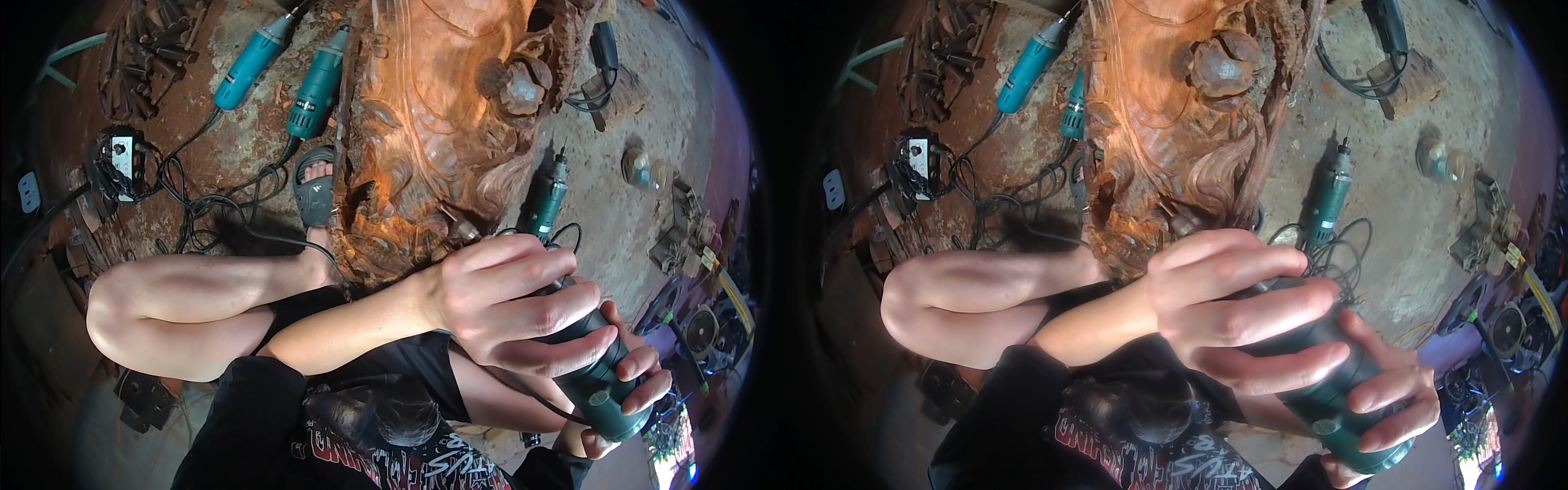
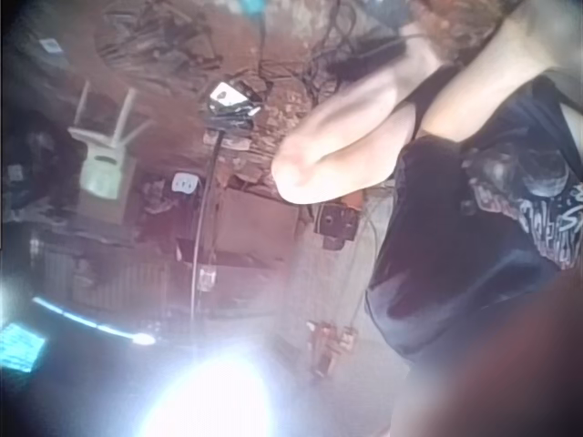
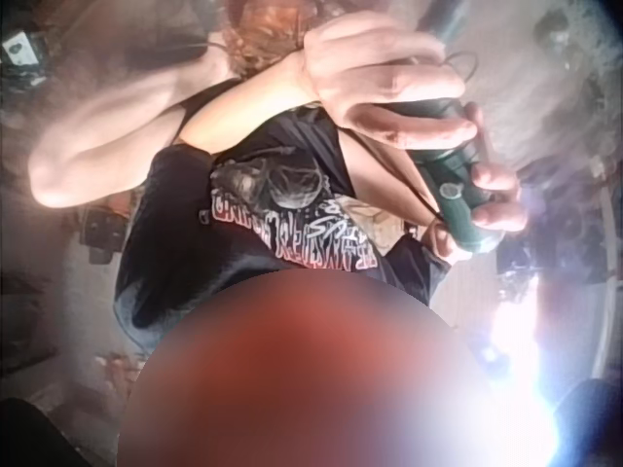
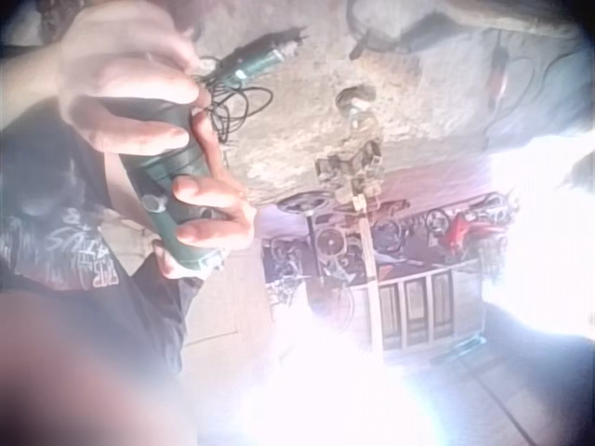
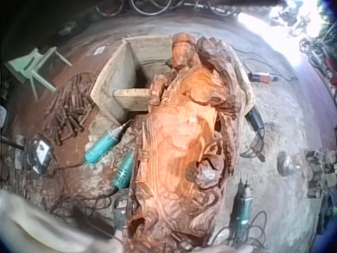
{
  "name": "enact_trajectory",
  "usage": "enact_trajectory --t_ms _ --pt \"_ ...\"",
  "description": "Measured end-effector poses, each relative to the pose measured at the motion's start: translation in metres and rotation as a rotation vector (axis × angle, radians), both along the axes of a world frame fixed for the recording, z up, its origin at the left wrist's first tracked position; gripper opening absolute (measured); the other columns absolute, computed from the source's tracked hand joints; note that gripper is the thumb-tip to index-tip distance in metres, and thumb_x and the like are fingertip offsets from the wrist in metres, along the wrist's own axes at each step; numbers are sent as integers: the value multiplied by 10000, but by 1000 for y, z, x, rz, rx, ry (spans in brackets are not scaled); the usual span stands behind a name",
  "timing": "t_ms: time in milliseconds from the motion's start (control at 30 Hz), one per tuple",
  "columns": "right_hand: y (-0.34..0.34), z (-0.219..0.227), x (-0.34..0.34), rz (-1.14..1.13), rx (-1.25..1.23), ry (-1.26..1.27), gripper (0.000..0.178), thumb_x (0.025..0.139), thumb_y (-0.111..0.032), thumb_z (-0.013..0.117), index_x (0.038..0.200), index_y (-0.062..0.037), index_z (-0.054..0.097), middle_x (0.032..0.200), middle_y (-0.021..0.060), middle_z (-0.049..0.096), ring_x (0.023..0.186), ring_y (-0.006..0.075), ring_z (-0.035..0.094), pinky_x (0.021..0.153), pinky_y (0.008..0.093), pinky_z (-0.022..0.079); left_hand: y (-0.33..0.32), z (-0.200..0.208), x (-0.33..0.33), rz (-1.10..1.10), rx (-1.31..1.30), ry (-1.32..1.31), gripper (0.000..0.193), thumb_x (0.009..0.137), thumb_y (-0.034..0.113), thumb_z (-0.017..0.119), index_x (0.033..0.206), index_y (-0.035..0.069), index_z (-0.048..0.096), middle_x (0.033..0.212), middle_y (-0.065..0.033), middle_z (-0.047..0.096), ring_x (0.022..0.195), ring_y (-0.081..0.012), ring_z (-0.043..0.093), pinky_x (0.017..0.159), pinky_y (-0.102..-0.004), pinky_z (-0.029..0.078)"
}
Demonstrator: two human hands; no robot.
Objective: The person uses a green rotary tool to carve details into a large piece of wood. They then switch to a wooden mallet and chisel to further shape the wood, striking the chisel repeatedly.
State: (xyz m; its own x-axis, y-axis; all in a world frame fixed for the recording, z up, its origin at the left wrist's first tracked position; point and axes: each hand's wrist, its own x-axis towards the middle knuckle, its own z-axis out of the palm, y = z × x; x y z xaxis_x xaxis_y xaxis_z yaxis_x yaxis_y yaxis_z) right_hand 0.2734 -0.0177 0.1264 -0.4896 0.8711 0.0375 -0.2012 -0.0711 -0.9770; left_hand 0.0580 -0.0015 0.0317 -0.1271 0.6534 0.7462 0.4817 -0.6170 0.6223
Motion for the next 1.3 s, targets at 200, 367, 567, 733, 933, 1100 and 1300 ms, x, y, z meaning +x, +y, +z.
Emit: enact_trajectory --t_ms 200,367,567,733,933,1100,1300 --pt "5 -1 -2 32 31 25 616 598 -260 987 981 -253 504 1116 -60 585 1371 410 511 1233 653 314 0 4 -3 12 -3 -18 375 811 201 783 1151 346 719 1154 28 703 889 -174 700 676 -276 557" --pt "-10 4 -9 -132 -59 -3 624 599 -277 978 998 -251 499 1155 -62 584 1377 485 482 1227 672 309 -1 0 1 -28 -27 -21 376 806 195 785 1146 343 722 1153 23 702 884 -179 697 656 -269 556" --pt "8 5 -11 24 18 -23 593 645 -323 958 1029 -257 511 1216 -54 592 1393 496 465 1227 680 278 0 2 -7 -27 -37 -29 370 794 199 788 1132 334 726 1138 17 706 872 -179 694 653 -272 559" --pt "6 8 -12 -14 -2 -23 588 658 -324 957 1056 -259 530 1242 -33 597 1387 490 475 1224 685 260 0 0 1 -27 -35 -49 367 792 196 791 1126 333 726 1141 16 708 872 -182 699 662 -275 555" --pt "11 7 -16 39 17 2 543 676 -262 909 1069 -256 533 1252 -8 586 1407 494 455 1232 694 239 1 1 -4 -2 -27 -55 349 806 213 784 1129 331 728 1127 21 708 873 -181 699 671 -279 558" --pt "8 13 -12 11 -59 -17 577 645 -215 915 1075 -249 532 1259 20 574 1430 531 411 1247 704 205 1 0 0 16 -48 -70 330 818 226 778 1126 333 731 1106 21 716 874 -180 699 666 -277 555" --pt "14 11 -11 41 -54 16 578 630 -189 911 1066 -241 534 1257 25 569 1429 535 411 1255 705 185 2 3 -3 -20 -61 -74 326 818 223 778 1122 333 732 1096 31 714 863 -174 698 668 -279 559"
